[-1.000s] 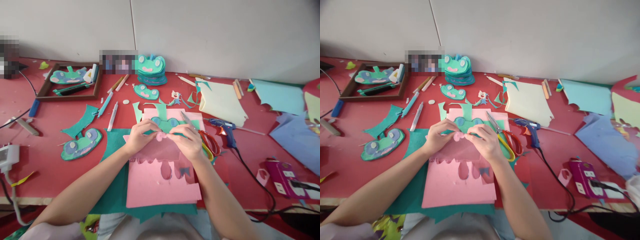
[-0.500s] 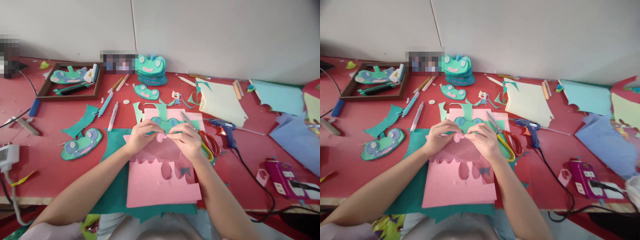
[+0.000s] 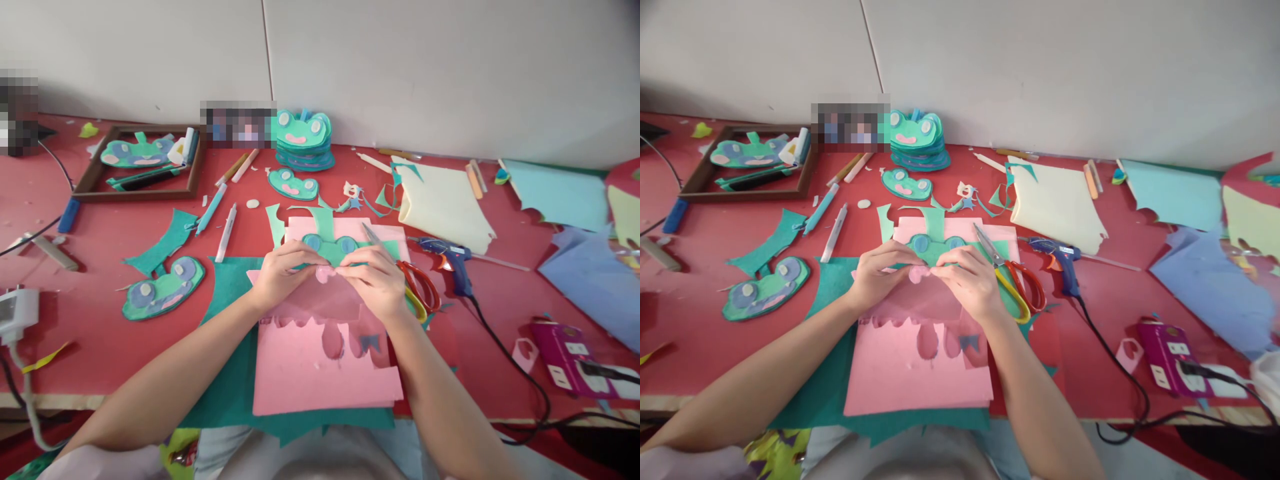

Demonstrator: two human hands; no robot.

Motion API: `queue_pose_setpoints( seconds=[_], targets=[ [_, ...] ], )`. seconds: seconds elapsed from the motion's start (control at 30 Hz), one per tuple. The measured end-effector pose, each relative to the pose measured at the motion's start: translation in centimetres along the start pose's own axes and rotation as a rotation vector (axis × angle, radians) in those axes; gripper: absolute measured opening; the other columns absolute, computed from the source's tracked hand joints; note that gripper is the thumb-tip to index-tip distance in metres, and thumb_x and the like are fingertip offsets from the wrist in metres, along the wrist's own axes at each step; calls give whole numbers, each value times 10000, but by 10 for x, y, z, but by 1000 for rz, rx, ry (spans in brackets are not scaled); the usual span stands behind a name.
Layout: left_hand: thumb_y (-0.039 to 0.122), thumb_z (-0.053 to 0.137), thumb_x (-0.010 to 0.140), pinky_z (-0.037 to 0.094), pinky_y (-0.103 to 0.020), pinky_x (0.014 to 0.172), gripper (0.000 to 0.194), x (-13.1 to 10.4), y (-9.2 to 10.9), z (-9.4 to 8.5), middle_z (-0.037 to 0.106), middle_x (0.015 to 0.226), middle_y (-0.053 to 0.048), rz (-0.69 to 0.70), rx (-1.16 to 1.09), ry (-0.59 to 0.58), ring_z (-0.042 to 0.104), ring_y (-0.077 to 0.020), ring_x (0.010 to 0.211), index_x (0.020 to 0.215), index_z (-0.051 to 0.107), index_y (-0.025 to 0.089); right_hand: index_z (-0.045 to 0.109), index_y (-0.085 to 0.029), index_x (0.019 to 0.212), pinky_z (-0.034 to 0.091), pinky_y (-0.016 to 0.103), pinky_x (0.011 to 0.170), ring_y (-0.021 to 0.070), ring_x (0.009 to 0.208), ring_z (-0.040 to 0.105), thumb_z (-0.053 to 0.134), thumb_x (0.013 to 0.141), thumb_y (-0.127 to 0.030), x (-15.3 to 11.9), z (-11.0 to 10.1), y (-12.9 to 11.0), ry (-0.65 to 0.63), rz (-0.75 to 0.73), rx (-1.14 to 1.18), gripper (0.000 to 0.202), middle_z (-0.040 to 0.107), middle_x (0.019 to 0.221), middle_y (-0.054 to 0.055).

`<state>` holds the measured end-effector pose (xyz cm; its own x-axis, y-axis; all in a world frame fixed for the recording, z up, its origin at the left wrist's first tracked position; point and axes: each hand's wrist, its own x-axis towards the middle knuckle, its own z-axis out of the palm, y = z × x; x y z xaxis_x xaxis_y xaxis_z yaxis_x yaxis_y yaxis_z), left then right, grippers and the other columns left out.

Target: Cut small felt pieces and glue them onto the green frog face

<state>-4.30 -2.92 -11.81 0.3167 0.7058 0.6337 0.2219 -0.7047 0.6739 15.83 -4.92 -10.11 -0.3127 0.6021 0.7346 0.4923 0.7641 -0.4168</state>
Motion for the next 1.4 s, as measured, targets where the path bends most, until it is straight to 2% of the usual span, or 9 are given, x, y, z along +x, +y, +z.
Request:
queue_pose_setpoints(
  seconds=[0.3, 0.6, 1.03, 1.4],
  targets=[
    [185, 603, 844, 532, -262, 716, 114, -2, -2, 1, 715, 816, -29, -7, 0, -15, 643, -130, 769, 894, 702, 214, 658, -254, 807, 522, 320, 684, 151, 763, 596, 657, 780, -75, -1, 1, 0, 7, 22, 9, 182, 670, 789, -1],
    [123, 603, 831, 525, -255, 713, 150, 0, 0, 0, 712, 813, -32, 43, 26, -10, 636, -127, 771, 899, 702, 215, 648, -239, 802, 521, 319, 680, 152, 755, 594, 662, 776, -67, 0, 1, 0, 15, 20, -7, 175, 671, 791, 8],
    [105, 631, 804, 531, -241, 675, 100, 3, 2, 1, 703, 763, -20, 61, 46, 58, 636, -116, 722, 844, 679, 182, 662, -252, 856, 536, 325, 692, 151, 779, 598, 670, 767, -57, -3, -1, 3, 14, -42, -42, 214, 664, 809, 5],
    [143, 633, 812, 527, -242, 677, 74, 5, 4, 0, 691, 753, -24, -49, 64, 64, 637, -115, 713, 838, 691, 180, 654, -273, 876, 535, 322, 697, 154, 788, 601, 652, 775, -46, -5, -1, 4, 27, -36, -60, 249, 670, 820, 1]
  ],
)
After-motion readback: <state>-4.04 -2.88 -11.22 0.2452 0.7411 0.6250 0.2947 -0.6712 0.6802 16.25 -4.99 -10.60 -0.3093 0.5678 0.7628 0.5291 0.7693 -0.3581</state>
